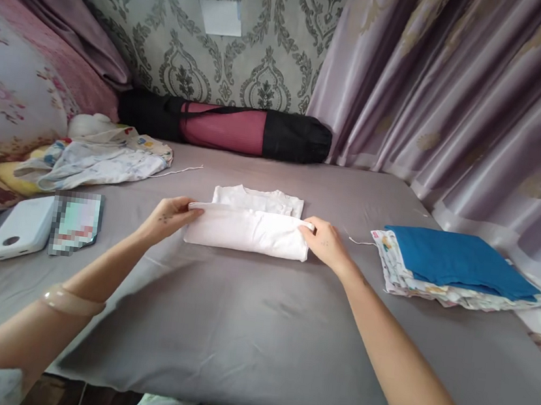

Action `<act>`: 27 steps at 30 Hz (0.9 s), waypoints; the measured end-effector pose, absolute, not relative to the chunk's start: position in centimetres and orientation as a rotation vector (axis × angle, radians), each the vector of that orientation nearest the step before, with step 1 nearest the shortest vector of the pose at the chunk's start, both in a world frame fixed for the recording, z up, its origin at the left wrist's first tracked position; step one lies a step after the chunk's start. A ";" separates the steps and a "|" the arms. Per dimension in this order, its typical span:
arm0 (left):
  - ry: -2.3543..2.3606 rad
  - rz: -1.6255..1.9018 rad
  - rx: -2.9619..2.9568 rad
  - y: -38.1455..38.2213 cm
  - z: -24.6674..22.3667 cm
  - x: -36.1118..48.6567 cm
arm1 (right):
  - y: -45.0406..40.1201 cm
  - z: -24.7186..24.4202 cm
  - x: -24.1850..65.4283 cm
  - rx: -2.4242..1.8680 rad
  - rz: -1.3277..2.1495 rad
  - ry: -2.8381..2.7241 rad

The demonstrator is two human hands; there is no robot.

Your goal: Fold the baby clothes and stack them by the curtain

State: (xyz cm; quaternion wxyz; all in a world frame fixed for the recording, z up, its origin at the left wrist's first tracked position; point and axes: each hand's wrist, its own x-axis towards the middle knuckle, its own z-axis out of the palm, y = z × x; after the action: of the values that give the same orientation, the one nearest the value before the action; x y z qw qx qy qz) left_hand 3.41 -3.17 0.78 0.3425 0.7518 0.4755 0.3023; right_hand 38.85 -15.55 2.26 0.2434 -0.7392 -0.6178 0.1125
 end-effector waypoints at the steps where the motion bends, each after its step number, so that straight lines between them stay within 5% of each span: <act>1: 1.271 0.794 1.956 -2.4 0.6 4.0 | -14.6 1.9 39.0 -2.020 0.294 -1.671; 27: 1.869 0.414 2.299 3.8 -1.8 11.2 | -4.9 -1.0 37.6 -2.467 0.045 -1.560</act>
State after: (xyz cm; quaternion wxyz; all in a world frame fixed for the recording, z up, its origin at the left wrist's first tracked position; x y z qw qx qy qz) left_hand 11.24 3.81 -1.79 0.0750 0.7664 0.6229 0.1379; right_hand 37.63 -4.91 -0.97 0.1108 -0.8400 -0.5310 0.0153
